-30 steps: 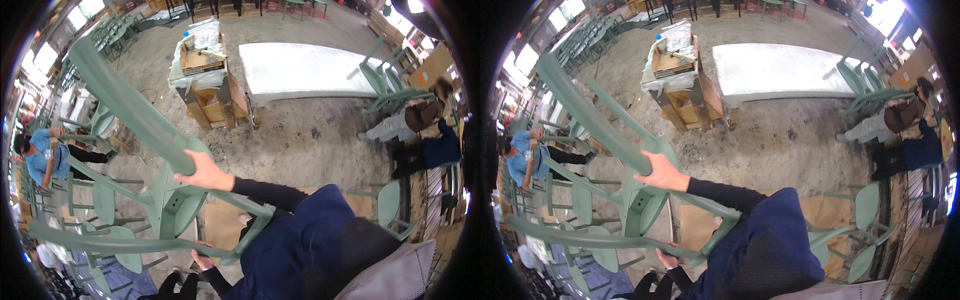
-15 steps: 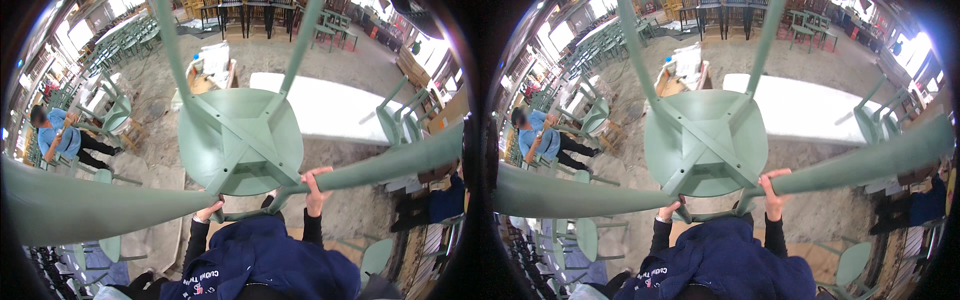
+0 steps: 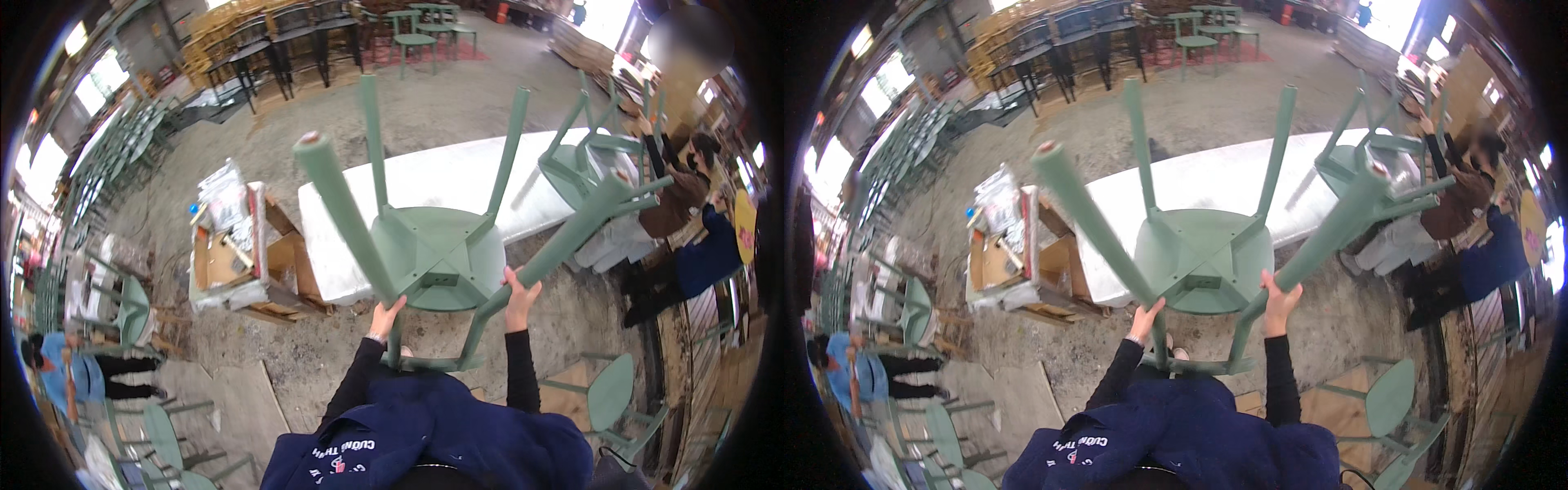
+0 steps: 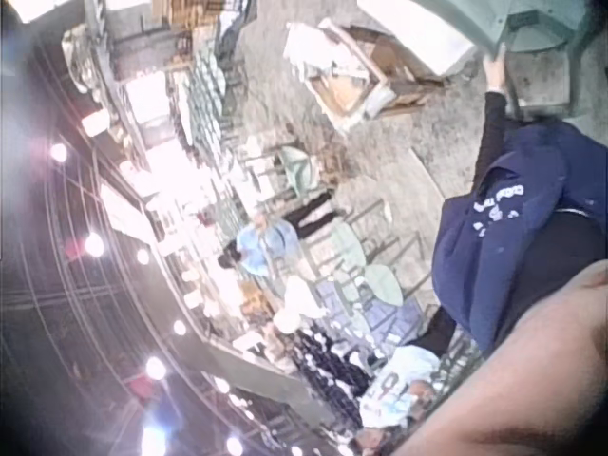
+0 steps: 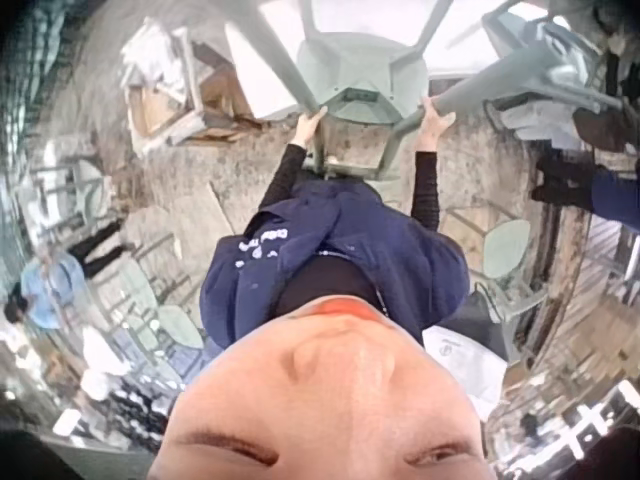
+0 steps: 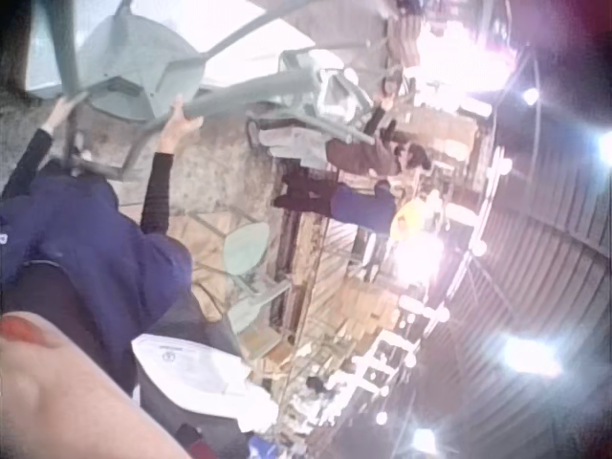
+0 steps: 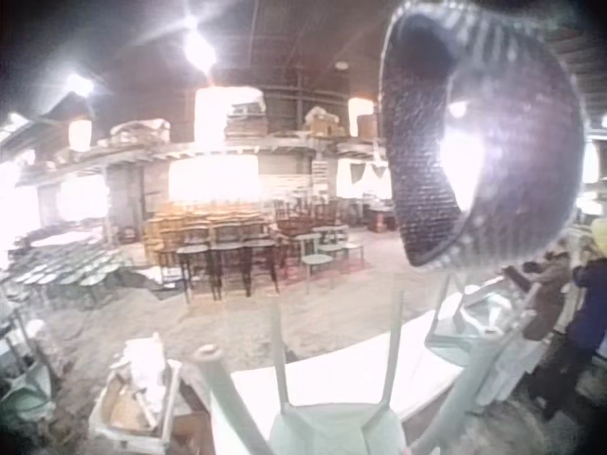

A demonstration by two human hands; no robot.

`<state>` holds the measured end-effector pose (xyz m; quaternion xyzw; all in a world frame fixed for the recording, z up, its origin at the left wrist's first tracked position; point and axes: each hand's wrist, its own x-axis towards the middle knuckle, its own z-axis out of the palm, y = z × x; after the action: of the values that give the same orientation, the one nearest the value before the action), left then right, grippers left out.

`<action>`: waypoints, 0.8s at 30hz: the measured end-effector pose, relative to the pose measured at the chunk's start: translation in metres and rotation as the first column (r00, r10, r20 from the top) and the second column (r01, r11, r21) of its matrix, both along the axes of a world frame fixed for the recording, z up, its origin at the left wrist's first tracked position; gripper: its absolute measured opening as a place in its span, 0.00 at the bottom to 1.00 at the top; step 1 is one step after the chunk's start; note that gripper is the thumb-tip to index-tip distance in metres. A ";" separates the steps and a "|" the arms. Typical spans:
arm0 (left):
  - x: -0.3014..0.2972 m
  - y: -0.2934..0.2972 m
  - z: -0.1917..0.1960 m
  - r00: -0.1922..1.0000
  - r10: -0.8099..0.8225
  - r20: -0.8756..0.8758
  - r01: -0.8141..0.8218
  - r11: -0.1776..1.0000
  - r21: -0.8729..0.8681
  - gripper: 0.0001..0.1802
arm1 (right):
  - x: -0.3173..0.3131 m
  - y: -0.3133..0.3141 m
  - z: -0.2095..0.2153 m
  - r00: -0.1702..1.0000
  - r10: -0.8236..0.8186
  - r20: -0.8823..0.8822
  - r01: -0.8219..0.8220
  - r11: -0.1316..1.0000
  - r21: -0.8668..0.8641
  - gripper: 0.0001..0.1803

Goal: The person repeatedly picks up small labels, places them on the underside of green chairs, and uses a hammer to tap them into place. The person moves chairs around the workspace and returns to a table to retrieve more labels and tools.

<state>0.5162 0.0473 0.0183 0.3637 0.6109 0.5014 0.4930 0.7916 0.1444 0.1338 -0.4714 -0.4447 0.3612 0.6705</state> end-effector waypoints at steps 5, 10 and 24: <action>0.024 0.102 0.038 0.883 -0.330 -0.335 0.265 0.937 -0.227 0.41 | 0.061 0.059 -0.018 0.980 -0.186 -0.073 0.166 0.962 -0.216 0.11; 0.081 0.189 0.082 0.975 0.129 -0.180 -0.035 0.893 0.449 0.31 | 0.114 0.121 -0.047 0.940 -0.331 -0.084 0.309 0.929 -0.205 0.10; 0.330 0.280 0.021 0.787 -0.098 -0.610 0.316 0.912 0.261 0.14 | 0.352 0.344 -0.170 0.996 -0.007 0.090 0.070 0.690 -0.720 0.35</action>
<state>0.8462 0.3271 0.0397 0.6472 0.5890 0.4073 0.2613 1.1440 0.4888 -0.0359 -0.7202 -0.2833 0.4736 0.4204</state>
